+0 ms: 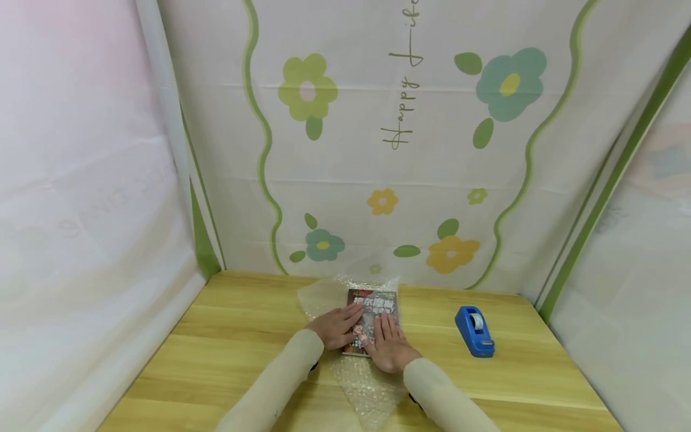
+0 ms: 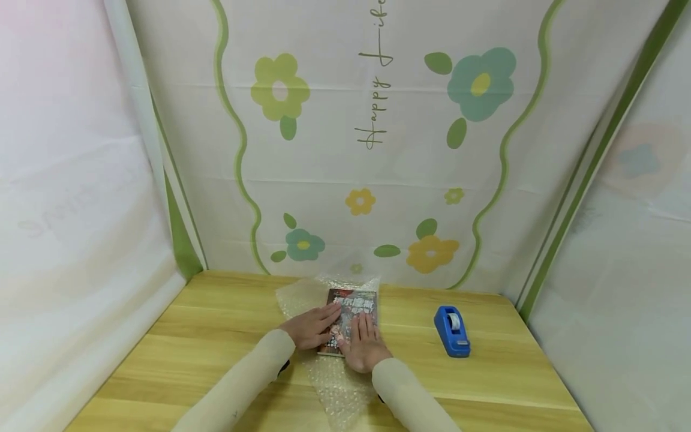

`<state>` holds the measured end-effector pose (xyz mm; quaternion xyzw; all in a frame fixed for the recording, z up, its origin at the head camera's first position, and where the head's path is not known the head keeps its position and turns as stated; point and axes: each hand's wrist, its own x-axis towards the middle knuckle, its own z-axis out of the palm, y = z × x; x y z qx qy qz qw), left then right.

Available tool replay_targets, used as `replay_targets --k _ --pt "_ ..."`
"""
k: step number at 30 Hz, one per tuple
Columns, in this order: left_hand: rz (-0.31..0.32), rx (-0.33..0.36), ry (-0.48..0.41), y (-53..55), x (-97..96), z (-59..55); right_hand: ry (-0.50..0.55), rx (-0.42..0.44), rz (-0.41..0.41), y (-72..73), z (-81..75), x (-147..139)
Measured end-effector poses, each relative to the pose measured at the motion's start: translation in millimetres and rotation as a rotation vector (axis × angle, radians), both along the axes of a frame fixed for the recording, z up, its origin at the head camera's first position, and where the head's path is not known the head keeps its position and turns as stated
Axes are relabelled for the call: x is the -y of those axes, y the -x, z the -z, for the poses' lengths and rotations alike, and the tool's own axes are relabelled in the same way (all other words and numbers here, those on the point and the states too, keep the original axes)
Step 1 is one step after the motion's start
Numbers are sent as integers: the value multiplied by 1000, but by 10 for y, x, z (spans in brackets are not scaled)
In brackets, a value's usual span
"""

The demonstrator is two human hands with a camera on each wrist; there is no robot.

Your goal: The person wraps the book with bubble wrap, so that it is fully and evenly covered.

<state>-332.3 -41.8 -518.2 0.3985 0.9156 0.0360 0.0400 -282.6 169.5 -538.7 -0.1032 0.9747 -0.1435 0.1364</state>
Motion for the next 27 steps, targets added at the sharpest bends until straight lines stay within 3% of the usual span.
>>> replay_targets --k 5,12,16,27 --pt "2 -19 85 -26 -2 -3 11 21 -2 34 89 -16" --pt "-14 -155 267 -22 -68 -33 14 44 -42 22 -120 -25" --pt "-38 -141 263 -49 -88 -46 43 60 -69 -31 -266 -60" --pt "-41 -131 274 -30 -88 -26 37 68 -127 -287 -408 -158"
